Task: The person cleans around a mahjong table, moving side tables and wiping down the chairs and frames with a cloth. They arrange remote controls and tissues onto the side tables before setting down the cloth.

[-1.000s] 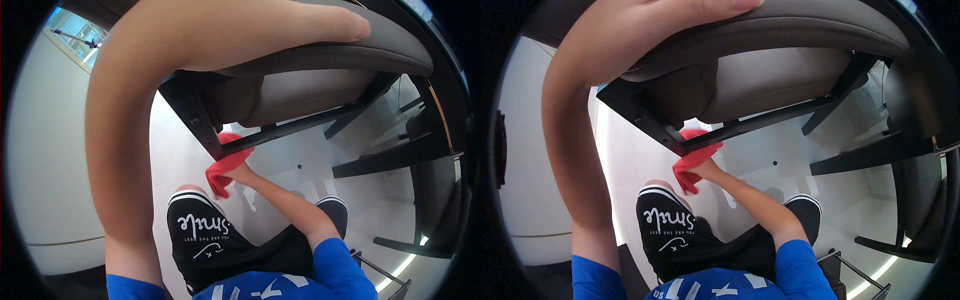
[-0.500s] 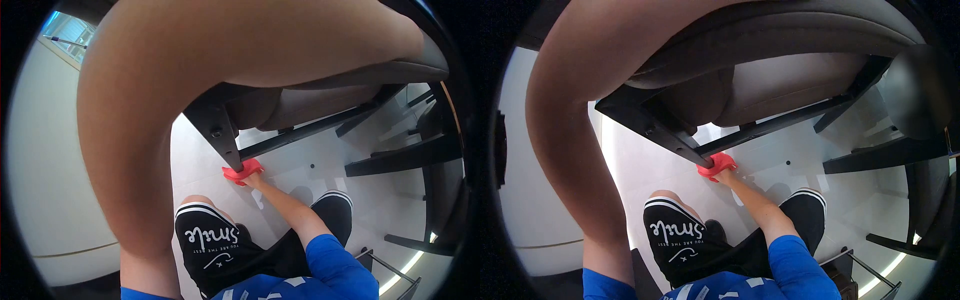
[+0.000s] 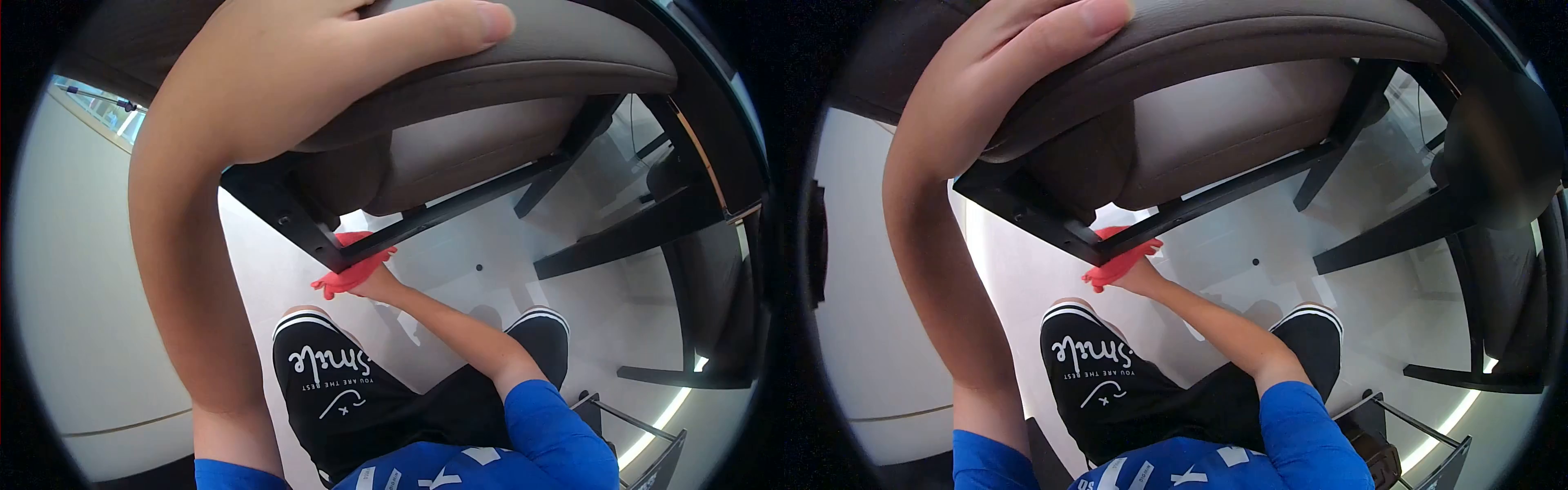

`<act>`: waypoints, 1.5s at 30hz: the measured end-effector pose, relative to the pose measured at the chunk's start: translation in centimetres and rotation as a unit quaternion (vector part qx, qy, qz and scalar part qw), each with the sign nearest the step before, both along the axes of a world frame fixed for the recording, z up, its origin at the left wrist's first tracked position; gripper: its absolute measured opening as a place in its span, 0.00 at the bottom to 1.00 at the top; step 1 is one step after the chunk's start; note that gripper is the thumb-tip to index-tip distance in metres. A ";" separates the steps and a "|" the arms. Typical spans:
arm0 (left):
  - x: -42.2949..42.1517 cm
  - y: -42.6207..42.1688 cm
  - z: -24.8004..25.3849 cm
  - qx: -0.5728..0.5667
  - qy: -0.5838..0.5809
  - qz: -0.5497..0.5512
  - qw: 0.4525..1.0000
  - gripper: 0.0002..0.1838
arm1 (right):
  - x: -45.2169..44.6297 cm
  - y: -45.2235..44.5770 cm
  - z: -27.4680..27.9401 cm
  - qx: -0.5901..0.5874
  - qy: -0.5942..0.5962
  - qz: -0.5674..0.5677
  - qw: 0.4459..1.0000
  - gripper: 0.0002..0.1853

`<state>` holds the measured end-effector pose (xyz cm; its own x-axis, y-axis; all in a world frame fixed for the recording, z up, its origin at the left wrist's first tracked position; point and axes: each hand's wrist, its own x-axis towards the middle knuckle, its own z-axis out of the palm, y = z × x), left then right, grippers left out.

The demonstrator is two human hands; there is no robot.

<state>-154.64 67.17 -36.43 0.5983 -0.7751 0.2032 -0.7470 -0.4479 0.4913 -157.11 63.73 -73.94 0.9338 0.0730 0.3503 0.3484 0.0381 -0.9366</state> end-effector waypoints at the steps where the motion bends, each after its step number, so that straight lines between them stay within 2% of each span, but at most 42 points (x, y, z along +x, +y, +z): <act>1: 0.6 0.5 -0.4 -0.016 -0.081 -0.046 0.996 0.32 | -0.6 -0.5 2.6 0.000 -0.001 -0.001 1.000 0.21; 2: 1.3 0.9 -0.9 -0.032 -0.160 -0.093 0.982 0.31 | -1.0 -1.2 4.7 0.051 0.076 0.050 0.995 0.19; 3: 1.9 0.8 -0.8 -0.031 -0.160 -0.099 0.982 0.31 | -1.2 -1.8 6.0 0.106 0.150 0.099 0.978 0.18; 4: 2.6 0.4 -0.7 -0.014 -0.081 -0.060 0.995 0.27 | -0.9 -2.4 5.2 0.009 0.219 0.117 0.969 0.18; 5: 3.0 -0.2 -0.5 0.002 -0.002 -0.026 1.000 0.24 | -0.9 -2.9 3.2 0.010 0.219 0.102 0.970 0.18; 6: 3.0 -0.6 -0.3 -0.004 -0.001 -0.044 0.999 0.24 | -0.8 -3.5 0.4 -0.050 0.100 0.016 0.994 0.18; 7: 2.8 -0.6 -0.4 -0.028 -0.007 -0.043 0.999 0.23 | -1.1 -4.3 -2.2 -0.115 -0.015 -0.072 0.991 0.19; 8: 2.6 -0.5 -0.5 -0.051 -0.013 -0.042 0.998 0.21 | -1.6 -5.3 -4.0 -0.096 0.014 -0.051 0.994 0.21; 9: 2.1 -0.4 -0.3 -0.074 -0.019 -0.042 0.996 0.20 | -2.6 -6.3 -3.4 -0.101 0.020 -0.074 0.992 0.21; 11: 1.6 -0.3 0.8 -0.042 -0.032 -0.013 0.998 0.23 | -4.4 -8.4 -1.6 -0.065 0.080 -0.020 0.994 0.19; 12: 1.4 0.0 0.8 -0.044 -0.032 -0.029 0.998 0.23 | -5.3 -9.6 -0.4 -0.065 0.081 -0.036 0.994 0.19; 14: 1.6 0.9 0.8 -0.050 -0.140 0.091 0.985 0.28 | -6.9 -11.6 2.1 -0.018 0.117 0.024 0.993 0.18; 17: 2.3 2.5 2.1 -0.023 -0.115 0.100 0.988 0.31 | -9.1 -15.7 5.8 -0.064 0.136 0.016 0.988 0.19; 18: 2.4 3.0 2.4 -0.024 -0.117 0.087 0.989 0.31 | -9.8 -16.9 4.5 -0.028 0.098 0.001 0.995 0.20; 20: 4.2 4.4 1.8 -0.029 -0.120 0.149 0.981 0.31 | -11.9 -19.4 8.9 -0.015 0.119 0.003 0.993 0.22; 23: 4.8 5.8 2.8 0.009 -0.128 0.163 0.978 0.34 | -16.0 -23.9 15.3 0.000 0.137 0.016 0.990 0.26; 25: 5.4 6.8 3.9 0.015 -0.122 0.153 0.981 0.34 | -19.9 -27.0 18.2 -0.012 0.122 -0.061 0.991 0.32; 27: 5.2 7.2 4.9 0.023 -0.121 0.146 0.982 0.35 | -23.5 -29.1 18.7 0.126 0.053 -0.169 0.976 0.36; 29: 4.5 6.3 6.2 0.056 -0.089 0.158 0.982 0.35 | -26.6 -31.7 18.9 0.203 -0.013 -0.251 0.946 0.37; 31: 4.6 5.2 6.4 0.068 -0.083 0.176 0.979 0.36 | -29.0 -33.7 18.8 0.329 -0.077 -0.249 0.908 0.32; 32: 4.2 4.2 6.7 0.080 -0.074 0.198 0.974 0.36 | -30.6 -34.4 19.5 0.332 -0.082 -0.251 0.905 0.32; 34: 2.0 0.4 6.5 0.103 -0.102 0.202 0.969 0.36 | -32.9 -34.4 21.3 0.355 -0.054 -0.401 0.843 0.22; 35: 1.4 -1.9 6.4 0.124 -0.127 0.207 0.962 0.37 | -33.8 -34.9 20.3 0.355 -0.055 -0.401 0.843 0.22; 37: 3.2 -4.2 4.8 0.105 -0.198 0.148 0.963 0.38 | -34.7 -35.4 17.4 0.173 0.024 -0.534 0.827 0.21; 38: 2.8 -6.5 4.9 0.112 -0.199 0.121 0.966 0.38 | -35.1 -35.5 17.0 0.173 0.024 -0.533 0.828 0.21; 40: 1.0 -11.1 5.2 0.122 -0.199 0.095 0.968 0.38 | -35.7 -35.6 16.3 0.459 0.028 -0.446 0.768 0.21; 41: 0.2 -13.2 5.5 0.139 -0.170 0.092 0.971 0.35 | -35.6 -36.5 14.7 0.461 0.029 -0.446 0.767 0.21; 43: 0.5 -17.2 5.9 0.158 -0.143 0.082 0.974 0.33 | -35.1 -39.2 9.2 0.257 0.124 -0.410 0.866 0.20; 45: 1.8 -19.7 5.5 0.168 -0.168 0.093 0.967 0.31 | -34.3 -40.3 6.0 0.484 0.127 -0.306 0.810 0.22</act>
